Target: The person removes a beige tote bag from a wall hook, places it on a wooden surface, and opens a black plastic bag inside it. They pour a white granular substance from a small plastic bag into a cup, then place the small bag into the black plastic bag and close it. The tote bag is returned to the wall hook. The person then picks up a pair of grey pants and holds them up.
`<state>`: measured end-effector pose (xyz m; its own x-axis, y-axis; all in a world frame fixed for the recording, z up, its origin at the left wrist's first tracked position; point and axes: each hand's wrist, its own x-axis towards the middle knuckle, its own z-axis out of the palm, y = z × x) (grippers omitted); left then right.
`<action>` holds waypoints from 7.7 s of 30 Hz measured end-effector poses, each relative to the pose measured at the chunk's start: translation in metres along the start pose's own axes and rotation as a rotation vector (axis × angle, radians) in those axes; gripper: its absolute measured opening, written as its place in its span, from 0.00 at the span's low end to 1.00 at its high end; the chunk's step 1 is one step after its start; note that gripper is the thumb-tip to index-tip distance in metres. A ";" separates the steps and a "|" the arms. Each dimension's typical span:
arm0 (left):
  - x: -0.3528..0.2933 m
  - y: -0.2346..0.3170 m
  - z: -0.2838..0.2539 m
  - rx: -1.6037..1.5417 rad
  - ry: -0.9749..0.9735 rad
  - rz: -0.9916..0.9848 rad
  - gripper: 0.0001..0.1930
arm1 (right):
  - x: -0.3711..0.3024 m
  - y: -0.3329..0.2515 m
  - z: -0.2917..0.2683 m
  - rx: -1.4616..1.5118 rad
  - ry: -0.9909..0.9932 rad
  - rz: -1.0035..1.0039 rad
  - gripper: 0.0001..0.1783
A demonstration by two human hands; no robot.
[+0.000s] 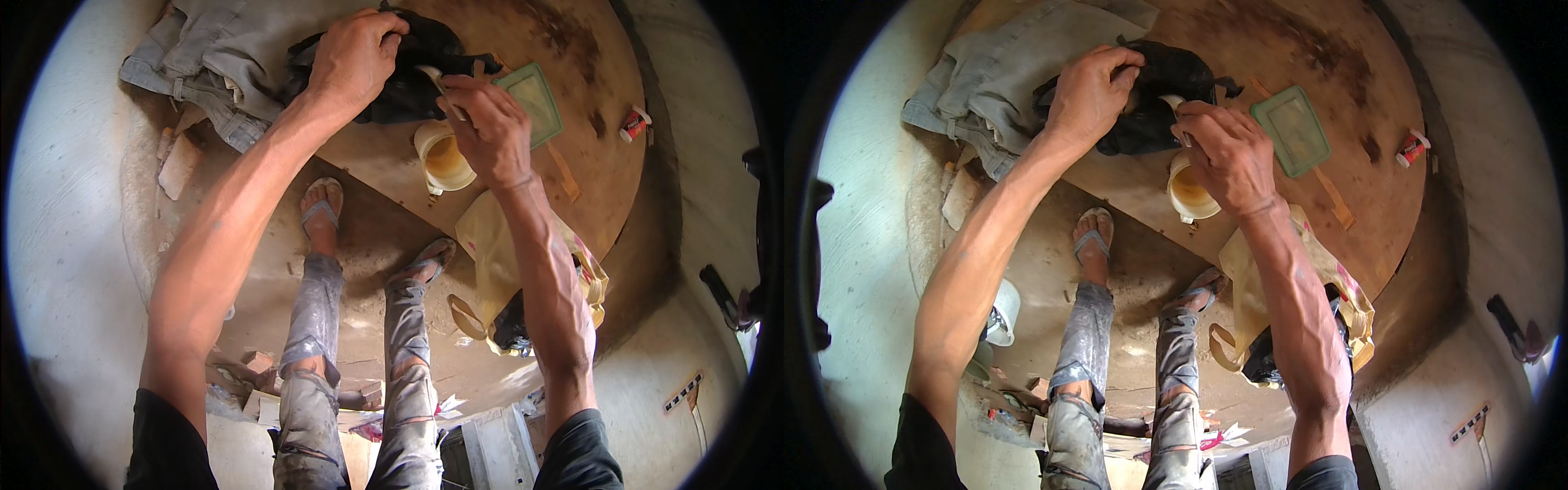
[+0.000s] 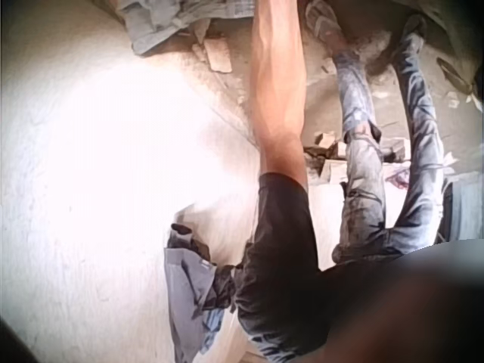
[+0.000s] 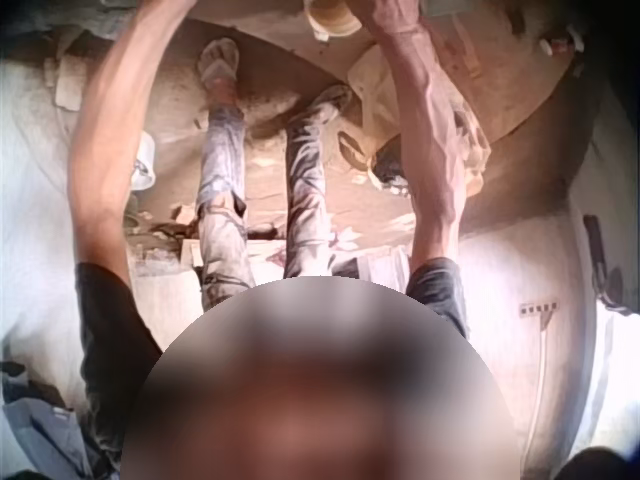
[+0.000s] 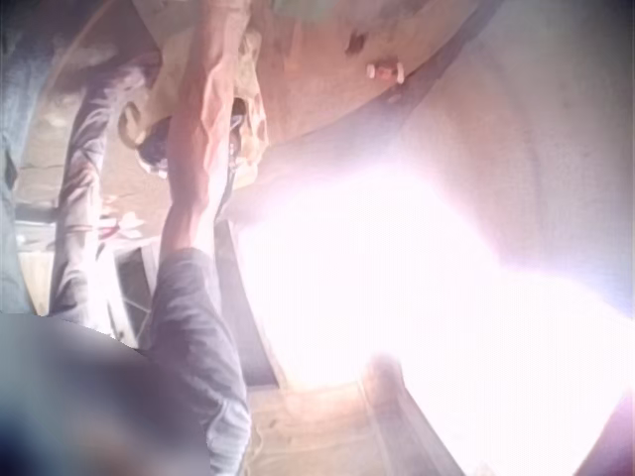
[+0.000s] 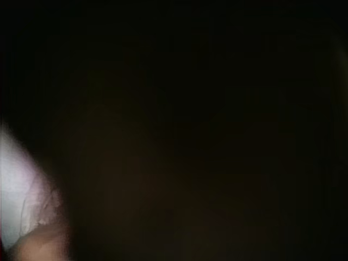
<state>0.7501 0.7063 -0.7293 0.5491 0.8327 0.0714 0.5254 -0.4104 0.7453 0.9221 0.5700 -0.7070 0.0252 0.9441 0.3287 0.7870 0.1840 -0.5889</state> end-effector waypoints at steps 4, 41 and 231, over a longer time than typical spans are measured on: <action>-0.008 0.004 0.006 -0.048 0.085 0.078 0.09 | -0.015 0.012 -0.009 -0.152 -0.241 -0.089 0.07; -0.077 0.014 0.026 0.314 -0.294 0.105 0.06 | -0.013 0.031 -0.028 0.091 -0.232 0.084 0.05; -0.150 0.069 -0.022 -1.223 -0.618 -0.316 0.58 | -0.067 -0.175 -0.104 1.032 0.034 1.112 0.05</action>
<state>0.6896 0.5613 -0.6743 0.8766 0.4013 -0.2655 -0.0363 0.6052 0.7952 0.8470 0.4460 -0.5488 0.3224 0.7242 -0.6095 -0.4034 -0.4774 -0.7806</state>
